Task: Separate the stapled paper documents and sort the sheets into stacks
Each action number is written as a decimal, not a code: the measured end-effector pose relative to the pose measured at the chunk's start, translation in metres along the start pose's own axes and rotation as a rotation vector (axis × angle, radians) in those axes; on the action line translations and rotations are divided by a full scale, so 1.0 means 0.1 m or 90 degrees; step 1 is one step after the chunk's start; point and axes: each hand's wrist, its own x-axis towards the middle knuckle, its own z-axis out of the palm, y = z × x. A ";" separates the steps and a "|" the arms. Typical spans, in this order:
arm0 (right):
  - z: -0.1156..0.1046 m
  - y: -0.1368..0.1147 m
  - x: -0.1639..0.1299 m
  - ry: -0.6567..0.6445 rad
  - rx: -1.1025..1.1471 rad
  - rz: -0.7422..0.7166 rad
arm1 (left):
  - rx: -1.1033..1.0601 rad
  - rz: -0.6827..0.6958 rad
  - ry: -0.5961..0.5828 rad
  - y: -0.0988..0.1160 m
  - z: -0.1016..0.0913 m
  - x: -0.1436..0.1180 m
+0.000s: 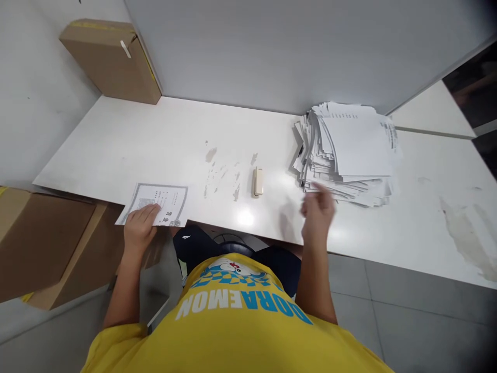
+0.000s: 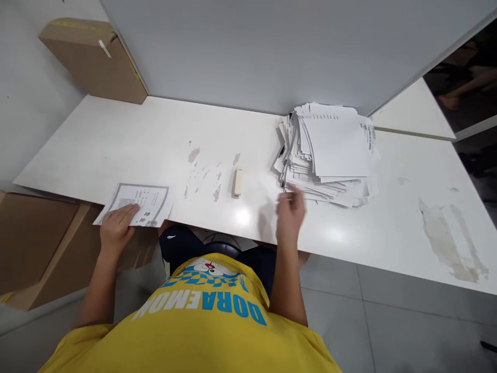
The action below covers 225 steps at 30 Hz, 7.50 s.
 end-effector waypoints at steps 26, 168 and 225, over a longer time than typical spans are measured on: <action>-0.24 0.21 -0.11 -0.001 0.011 -0.286 | -0.559 0.137 0.184 1.76 0.98 1.25; -0.34 0.44 -0.38 0.141 0.117 -0.127 | -0.614 0.013 0.152 2.27 0.81 1.31; -0.70 0.43 -0.32 -0.073 -0.060 0.144 | -0.417 0.195 -0.407 1.89 1.20 2.29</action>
